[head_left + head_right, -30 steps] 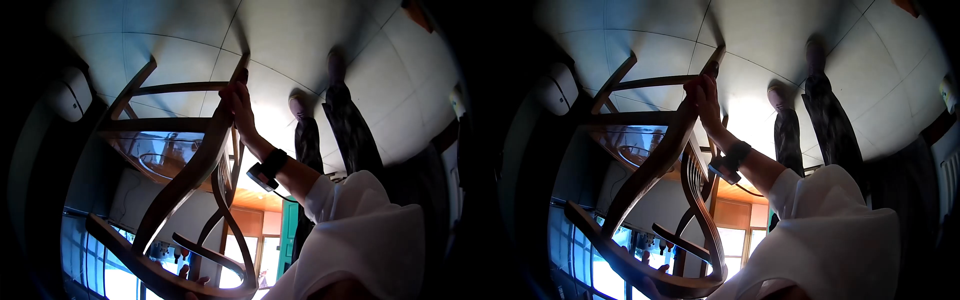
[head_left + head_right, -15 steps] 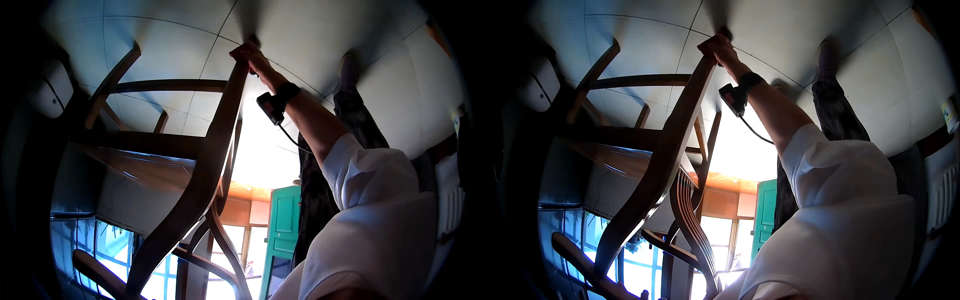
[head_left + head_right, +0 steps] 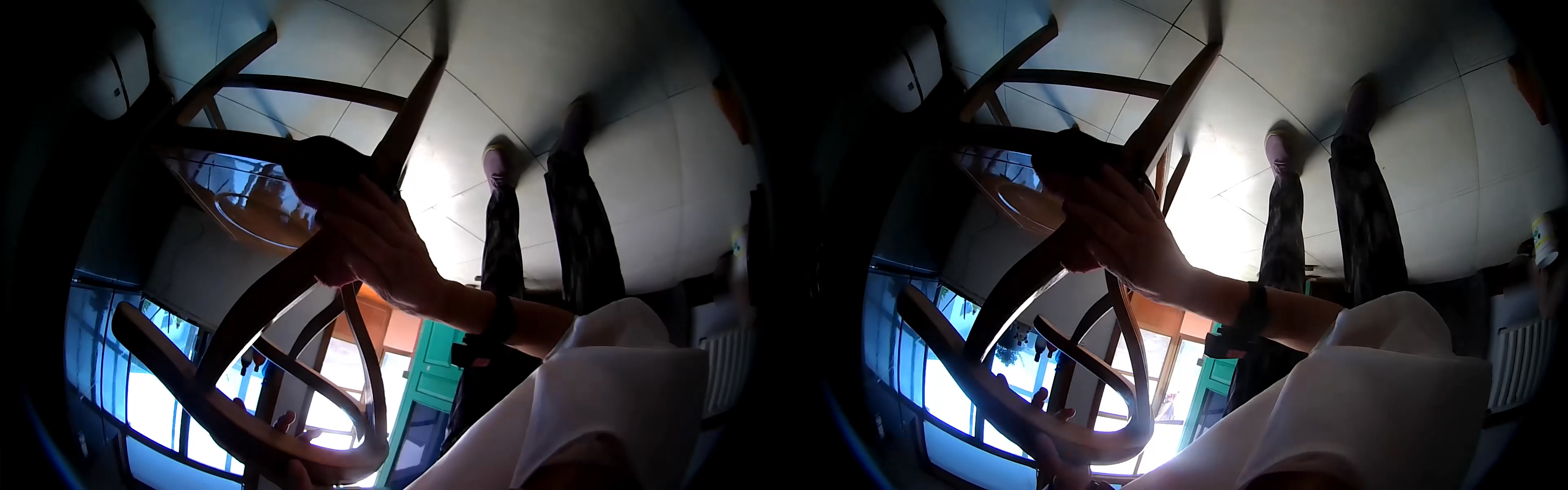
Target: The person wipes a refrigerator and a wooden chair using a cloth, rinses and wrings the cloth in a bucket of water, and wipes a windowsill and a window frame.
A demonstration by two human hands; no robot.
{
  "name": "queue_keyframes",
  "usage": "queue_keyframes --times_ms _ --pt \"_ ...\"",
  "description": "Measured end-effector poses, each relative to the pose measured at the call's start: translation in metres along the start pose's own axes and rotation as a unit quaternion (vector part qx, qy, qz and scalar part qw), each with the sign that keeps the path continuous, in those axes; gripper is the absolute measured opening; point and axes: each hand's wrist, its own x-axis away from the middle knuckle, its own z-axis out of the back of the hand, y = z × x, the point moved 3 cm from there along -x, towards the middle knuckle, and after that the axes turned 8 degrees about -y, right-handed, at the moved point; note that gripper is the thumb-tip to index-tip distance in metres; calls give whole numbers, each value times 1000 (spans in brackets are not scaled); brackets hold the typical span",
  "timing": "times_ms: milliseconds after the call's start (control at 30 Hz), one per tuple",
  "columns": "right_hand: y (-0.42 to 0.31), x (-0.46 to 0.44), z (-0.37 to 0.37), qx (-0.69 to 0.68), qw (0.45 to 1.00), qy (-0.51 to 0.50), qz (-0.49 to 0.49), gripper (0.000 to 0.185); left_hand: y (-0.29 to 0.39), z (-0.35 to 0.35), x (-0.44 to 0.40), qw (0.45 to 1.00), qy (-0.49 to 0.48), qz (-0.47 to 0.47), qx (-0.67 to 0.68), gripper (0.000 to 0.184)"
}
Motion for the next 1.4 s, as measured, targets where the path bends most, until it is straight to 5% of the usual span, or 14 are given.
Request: queue_keyframes --times_ms 133,267,333,367,400,600,633,767,800,867,967,1400 --pt "38 -46 16 60 994 -29 90 21 7 0 2 998 9 -15 54 92" --pt "123 -59 20 -27 998 -48 36 22 8 3 2 992 14 -26 124 93" --pt "98 -54 24 -127 968 -137 -169 24 9 2 1 986 14 -29 161 94" --pt "54 -46 36 -148 962 -145 -178 27 10 2 0 983 12 -31 178 95" --pt "45 -30 24 -13 991 -89 -103 33 9 0 0 980 10 -33 196 95" --pt "7 -40 16 10 992 -119 -33 40 21 -8 0 919 -15 -87 383 97" --pt "15 -52 7 10 986 -153 -57 43 17 -8 -1 957 15 9 291 108" --pt "80 -81 -34 41 961 -256 -101 61 5 -16 -2 968 28 -12 248 108" --pt "58 -90 -31 119 969 -214 -24 62 6 -16 -1 970 26 -21 240 108" --pt "48 -97 -31 130 954 -257 -81 64 5 -16 2 974 14 -29 223 108" --pt "42 -111 -36 62 971 -225 56 70 -2 -27 12 970 12 -34 239 108" --pt "-28 -306 -156 102 931 -325 133 66 32 -7 19 980 -35 6 195 111"
